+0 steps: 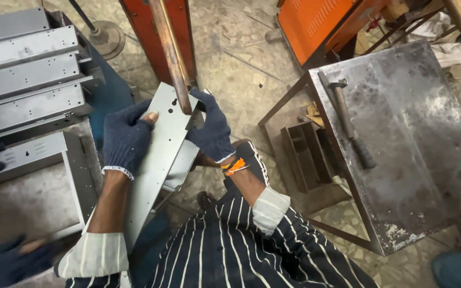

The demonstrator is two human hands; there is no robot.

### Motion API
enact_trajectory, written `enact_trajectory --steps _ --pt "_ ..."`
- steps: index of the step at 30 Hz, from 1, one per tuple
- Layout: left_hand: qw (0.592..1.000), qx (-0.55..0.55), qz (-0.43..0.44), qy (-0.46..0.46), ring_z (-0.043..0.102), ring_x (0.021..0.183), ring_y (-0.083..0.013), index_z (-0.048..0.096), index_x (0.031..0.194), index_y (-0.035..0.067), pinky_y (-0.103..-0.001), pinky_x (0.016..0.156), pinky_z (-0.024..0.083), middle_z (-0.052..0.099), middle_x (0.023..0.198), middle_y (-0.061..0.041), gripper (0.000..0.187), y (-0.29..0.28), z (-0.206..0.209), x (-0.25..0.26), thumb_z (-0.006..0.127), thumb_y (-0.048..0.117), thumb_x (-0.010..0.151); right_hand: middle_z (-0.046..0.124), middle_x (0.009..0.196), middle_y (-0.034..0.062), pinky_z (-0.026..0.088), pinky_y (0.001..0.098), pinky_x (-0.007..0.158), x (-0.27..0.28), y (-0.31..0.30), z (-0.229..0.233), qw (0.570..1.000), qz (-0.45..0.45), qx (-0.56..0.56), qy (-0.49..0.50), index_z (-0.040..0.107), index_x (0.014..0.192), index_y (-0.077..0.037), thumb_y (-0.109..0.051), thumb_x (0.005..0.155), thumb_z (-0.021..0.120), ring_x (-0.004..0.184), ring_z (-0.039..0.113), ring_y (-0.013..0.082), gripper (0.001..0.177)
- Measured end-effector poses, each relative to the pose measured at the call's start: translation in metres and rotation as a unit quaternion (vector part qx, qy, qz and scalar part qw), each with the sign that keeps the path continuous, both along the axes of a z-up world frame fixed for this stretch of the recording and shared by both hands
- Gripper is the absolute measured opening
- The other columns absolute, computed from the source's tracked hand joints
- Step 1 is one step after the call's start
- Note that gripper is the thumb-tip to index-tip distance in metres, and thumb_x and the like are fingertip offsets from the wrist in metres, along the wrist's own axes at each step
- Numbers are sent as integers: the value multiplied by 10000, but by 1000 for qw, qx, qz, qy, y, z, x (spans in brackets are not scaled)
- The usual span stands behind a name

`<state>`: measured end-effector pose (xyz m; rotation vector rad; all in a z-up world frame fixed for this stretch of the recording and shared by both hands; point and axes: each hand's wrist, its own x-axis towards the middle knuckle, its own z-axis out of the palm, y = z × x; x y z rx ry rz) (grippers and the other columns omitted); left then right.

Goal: Using a spot welding machine to join metal plates and frames together.

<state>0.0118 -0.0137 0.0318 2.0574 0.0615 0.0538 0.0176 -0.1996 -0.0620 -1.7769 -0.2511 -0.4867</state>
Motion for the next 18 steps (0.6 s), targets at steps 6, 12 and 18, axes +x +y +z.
enact_trajectory --steps 6,12,18 --pt "1000 -20 -13 -12 677 835 -107 734 1210 16 -283 782 541 791 961 -109 331 4 -10 3 717 152 909 670 1292 103 559 352 1049 1 1 -4 1000 9 21 21 519 1425 -75 -194 774 915 1198 686 220 771" --pt "1000 16 -12 -8 679 817 -111 733 1224 20 -292 764 541 785 946 -113 340 1 -5 0 723 160 915 658 1305 113 558 351 1049 -5 0 5 999 28 20 37 499 1439 -66 -189 785 898 1203 675 213 776" --pt "999 39 -19 28 662 744 -129 753 1191 36 -312 715 534 773 883 -131 326 2 -2 9 719 203 913 621 1367 100 542 346 1106 -4 -1 -4 996 63 70 -2 452 1479 -84 -167 820 874 1276 643 198 787"
